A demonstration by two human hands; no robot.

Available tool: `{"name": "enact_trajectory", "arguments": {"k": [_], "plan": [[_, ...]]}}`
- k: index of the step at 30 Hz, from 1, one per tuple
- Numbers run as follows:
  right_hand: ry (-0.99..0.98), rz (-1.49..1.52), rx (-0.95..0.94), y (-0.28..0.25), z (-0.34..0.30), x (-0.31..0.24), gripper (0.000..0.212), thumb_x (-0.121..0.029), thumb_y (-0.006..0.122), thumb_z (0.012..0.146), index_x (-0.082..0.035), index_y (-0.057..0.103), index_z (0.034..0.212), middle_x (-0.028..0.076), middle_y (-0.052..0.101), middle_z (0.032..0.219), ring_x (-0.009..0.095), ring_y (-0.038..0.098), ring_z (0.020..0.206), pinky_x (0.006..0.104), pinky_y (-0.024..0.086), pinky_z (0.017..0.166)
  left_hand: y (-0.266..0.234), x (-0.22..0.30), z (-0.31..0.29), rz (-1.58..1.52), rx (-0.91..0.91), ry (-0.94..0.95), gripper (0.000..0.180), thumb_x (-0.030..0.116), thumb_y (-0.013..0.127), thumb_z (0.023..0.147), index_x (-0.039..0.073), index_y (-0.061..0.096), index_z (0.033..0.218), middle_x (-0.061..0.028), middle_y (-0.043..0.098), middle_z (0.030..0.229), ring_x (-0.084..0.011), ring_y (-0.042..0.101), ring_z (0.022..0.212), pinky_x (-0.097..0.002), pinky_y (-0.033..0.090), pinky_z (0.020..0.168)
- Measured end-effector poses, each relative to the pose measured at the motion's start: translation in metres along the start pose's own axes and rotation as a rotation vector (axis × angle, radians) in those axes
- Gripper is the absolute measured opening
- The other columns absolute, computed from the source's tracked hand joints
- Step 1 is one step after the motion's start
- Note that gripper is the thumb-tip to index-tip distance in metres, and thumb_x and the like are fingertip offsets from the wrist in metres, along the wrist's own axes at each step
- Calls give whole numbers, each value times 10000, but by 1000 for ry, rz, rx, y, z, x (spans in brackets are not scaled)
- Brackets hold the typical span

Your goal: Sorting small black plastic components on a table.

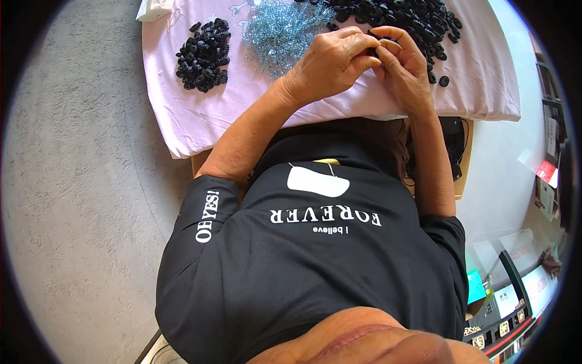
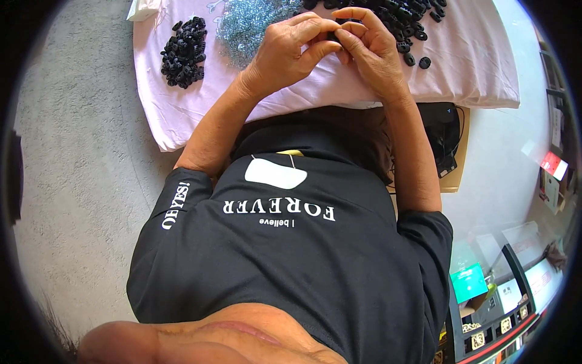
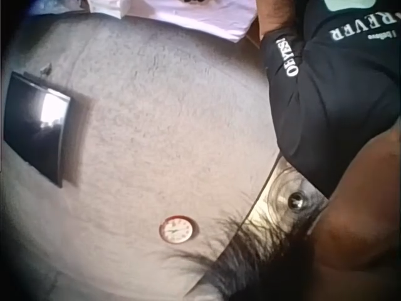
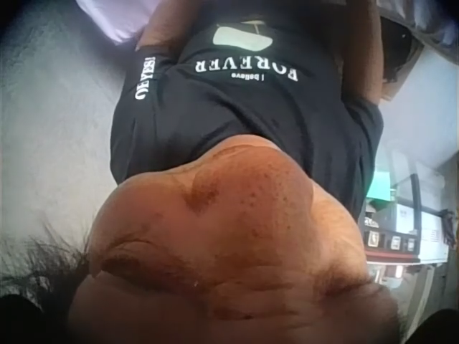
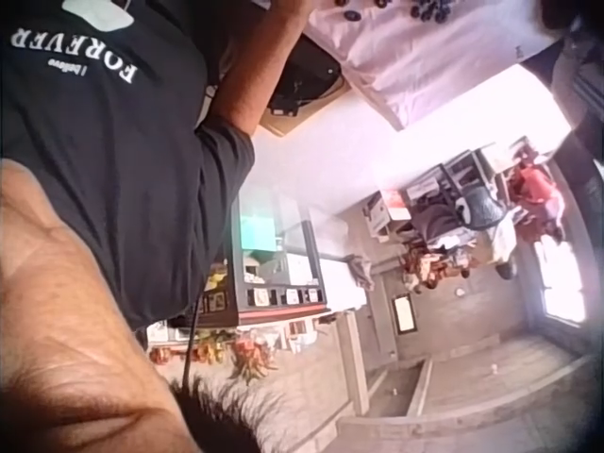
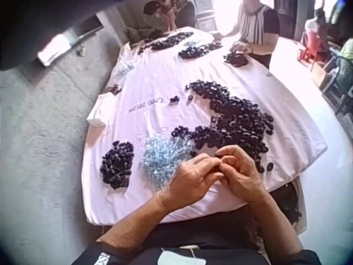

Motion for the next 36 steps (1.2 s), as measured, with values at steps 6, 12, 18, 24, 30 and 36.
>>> {"name": "enact_trajectory", "arguments": {"k": [6, 12, 18, 24, 30, 36], "plan": [[-111, -71, 85, -7, -2, -6, 198, -106, 522, 1057, -34, 574, 1234, 38, 668, 905, 58, 589, 704, 185, 458, 621, -68, -39, -15, 96, 274, -220, 214, 72, 748, 865, 21, 698, 1066, -144, 689, 847, -256, 671, 713, -355, 530, 643], [-267, -256, 554, -42, -20, -28, 114, -102, 525, 1053, -41, 617, 1080, 31, 678, 882, 58, 596, 678, 185, 486, 622, -176, -111, -91, 727, 412, -626, 273, 134, 805, 799, 37, 735, 1045, -78, 660, 801, -228, 646, 682, -353, 544, 670], [-224, -287, 593, -35, -17, -27, 107, -68, 508, 1047, -29, 595, 1093, 49, 681, 898, 109, 693, 768, 207, 534, 656, -205, -122, -116, 930, 325, -626, 278, 146, 790, 778, 58, 742, 1038, -71, 664, 817, -258, 662, 748, -377, 552, 734], [-239, -358, 586, -38, -15, -24, 113, -64, 510, 1043, -18, 584, 1114, 65, 694, 931, 160, 729, 856, 250, 591, 746, -95, -73, -38, 282, 186, -380, 96, 50, 706, 845, 54, 743, 933, -118, 702, 897, -262, 687, 751, -359, 547, 716], [-361, -533, 540, -32, -14, -23, 197, -24, 738, 893, -19, 644, 1066, 58, 713, 956, 127, 728, 859, 237, 574, 751, -14, -45, -15, 234, -49, -270, 100, 91, 708, 843, 59, 741, 932, -110, 663, 902, -298, 670, 889, -396, 541, 826], [-365, -733, 446, -7, -12, -33, 309, -5, 776, 816, -44, 655, 1098, 73, 701, 976, 152, 728, 832, 256, 585, 715, 4, -42, -16, 308, -178, -277, 151, 99, 730, 816, 49, 711, 957, -124, 645, 954, -314, 653, 947, -414, 525, 878]]}}
Point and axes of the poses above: each hand's wrist, its own z-axis towards the middle knuckle, its own y-axis out of the palm, x = y × z, the point moved 10 cm from there along z, towards the middle knuckle
